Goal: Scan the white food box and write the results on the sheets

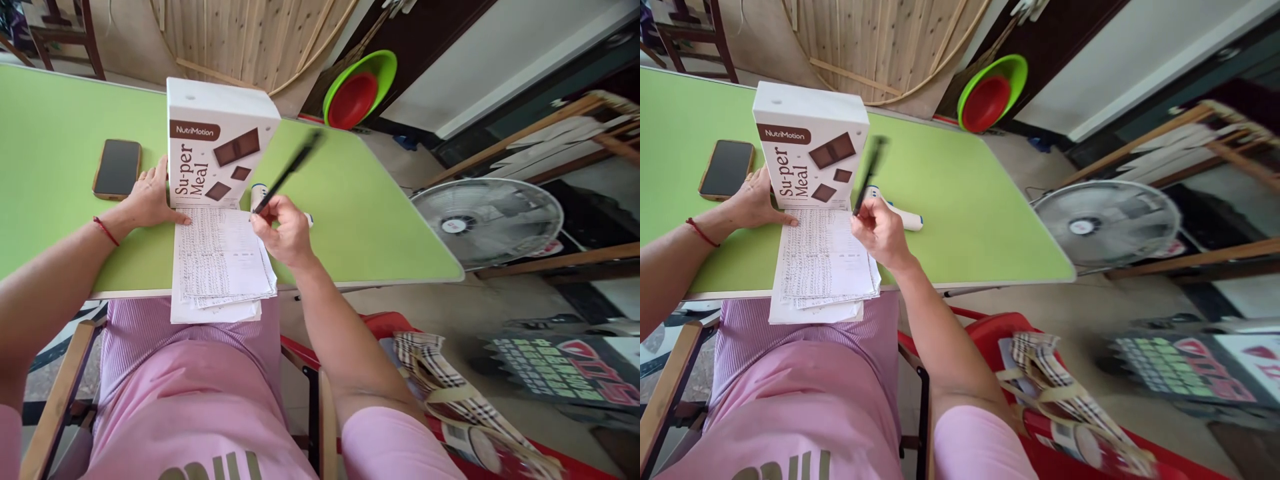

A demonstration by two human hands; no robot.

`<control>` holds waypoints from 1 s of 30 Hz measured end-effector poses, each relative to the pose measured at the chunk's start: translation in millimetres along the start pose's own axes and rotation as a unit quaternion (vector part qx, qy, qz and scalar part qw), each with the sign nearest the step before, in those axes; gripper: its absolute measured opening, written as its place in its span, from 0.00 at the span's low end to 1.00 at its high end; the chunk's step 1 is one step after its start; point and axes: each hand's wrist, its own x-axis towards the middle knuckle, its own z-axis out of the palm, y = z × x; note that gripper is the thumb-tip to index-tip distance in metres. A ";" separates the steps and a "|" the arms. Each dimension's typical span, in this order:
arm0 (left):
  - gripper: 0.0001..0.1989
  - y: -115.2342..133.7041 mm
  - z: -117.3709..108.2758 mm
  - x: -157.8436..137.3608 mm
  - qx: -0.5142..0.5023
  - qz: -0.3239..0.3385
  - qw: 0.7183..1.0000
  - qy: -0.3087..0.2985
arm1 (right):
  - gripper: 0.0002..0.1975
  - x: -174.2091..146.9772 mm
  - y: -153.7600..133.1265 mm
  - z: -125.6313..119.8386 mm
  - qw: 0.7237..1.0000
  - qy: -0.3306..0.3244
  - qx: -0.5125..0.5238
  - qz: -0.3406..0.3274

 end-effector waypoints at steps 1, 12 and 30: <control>0.72 2.7 0.1 -1.3 0.047 -0.032 0.998 -0.007 | 0.10 2.7 2.1 7.9 0.998 0.024 0.056 0.029; 0.71 10.3 0.1 -4.4 0.104 -0.074 0.992 -0.013 | 0.07 -4.9 1.3 35.7 0.983 0.016 0.128 0.130; 0.77 14.0 -1.2 -3.6 0.102 -0.069 0.992 -0.022 | 0.09 -4.0 3.8 38.7 0.996 -0.004 0.071 0.053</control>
